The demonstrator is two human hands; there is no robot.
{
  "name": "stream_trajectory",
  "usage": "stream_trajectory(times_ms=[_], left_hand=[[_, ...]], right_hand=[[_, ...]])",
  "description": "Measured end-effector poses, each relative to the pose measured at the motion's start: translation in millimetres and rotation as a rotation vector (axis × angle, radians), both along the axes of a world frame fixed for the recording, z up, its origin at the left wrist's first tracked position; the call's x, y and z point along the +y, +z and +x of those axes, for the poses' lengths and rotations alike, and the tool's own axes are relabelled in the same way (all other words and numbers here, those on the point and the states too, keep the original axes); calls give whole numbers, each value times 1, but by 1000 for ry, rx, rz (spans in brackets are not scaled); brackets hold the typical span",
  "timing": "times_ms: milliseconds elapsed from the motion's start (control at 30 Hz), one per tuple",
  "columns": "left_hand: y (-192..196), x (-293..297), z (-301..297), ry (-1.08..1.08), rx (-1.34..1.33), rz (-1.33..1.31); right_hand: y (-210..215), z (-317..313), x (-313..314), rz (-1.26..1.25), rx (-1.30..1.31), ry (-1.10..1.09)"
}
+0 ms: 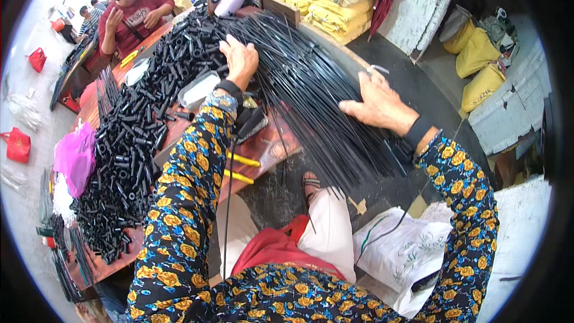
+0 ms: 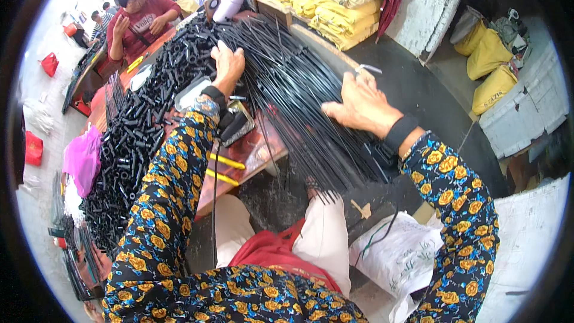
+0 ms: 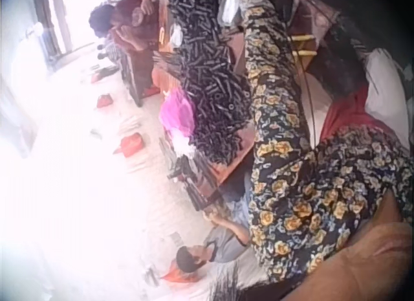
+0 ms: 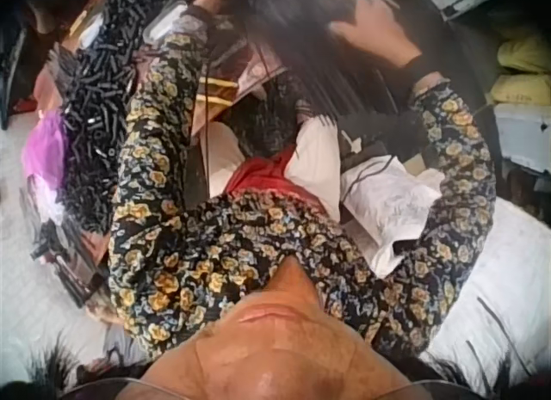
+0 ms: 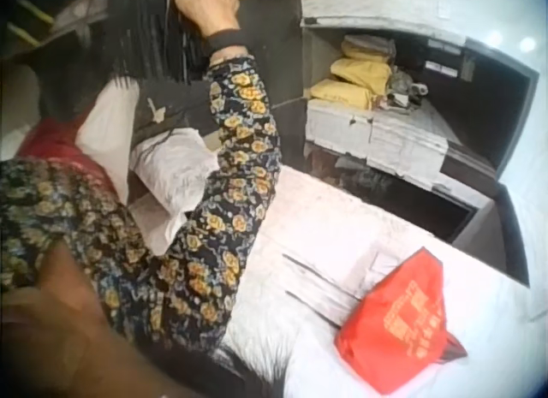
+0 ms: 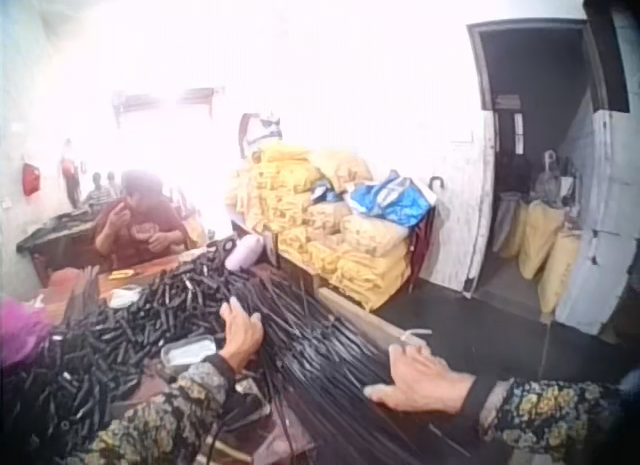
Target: Assembling umbrella rib components using pliers in a factory workshop environment.
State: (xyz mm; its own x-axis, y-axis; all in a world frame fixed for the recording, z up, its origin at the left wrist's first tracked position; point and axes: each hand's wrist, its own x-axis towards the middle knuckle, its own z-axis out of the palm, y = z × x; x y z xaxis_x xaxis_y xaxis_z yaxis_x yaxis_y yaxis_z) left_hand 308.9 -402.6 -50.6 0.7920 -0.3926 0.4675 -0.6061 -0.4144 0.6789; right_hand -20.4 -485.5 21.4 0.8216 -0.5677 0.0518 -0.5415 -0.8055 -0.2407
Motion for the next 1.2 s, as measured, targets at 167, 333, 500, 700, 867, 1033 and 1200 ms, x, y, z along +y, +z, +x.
stream_trajectory(times_ms=[167, 333, 500, 700, 867, 1033, 1200], left_hand=[[37, 30, 13, -46, -5, 53], [90, 70, -7, -154, 32, -245], [128, 164, -101, -660, 650, -762], [103, 203, -146, -728, 1024, -817], [94, 221, -152, -685, 1057, -948], [91, 227, -164, -587, 974, -937], [93, 242, -170, -434, 675, -689]], right_hand=[[40, -15, 57, -202, -118, 166], [52, -57, 113, -199, -275, 284], [41, -104, 137, 97, -328, 163], [-10, -130, 225, 210, 32, 394], [-51, -86, 222, 80, 43, 212], [-104, -64, 217, 636, -111, 34], [-89, -73, 199, 559, -378, -53]])
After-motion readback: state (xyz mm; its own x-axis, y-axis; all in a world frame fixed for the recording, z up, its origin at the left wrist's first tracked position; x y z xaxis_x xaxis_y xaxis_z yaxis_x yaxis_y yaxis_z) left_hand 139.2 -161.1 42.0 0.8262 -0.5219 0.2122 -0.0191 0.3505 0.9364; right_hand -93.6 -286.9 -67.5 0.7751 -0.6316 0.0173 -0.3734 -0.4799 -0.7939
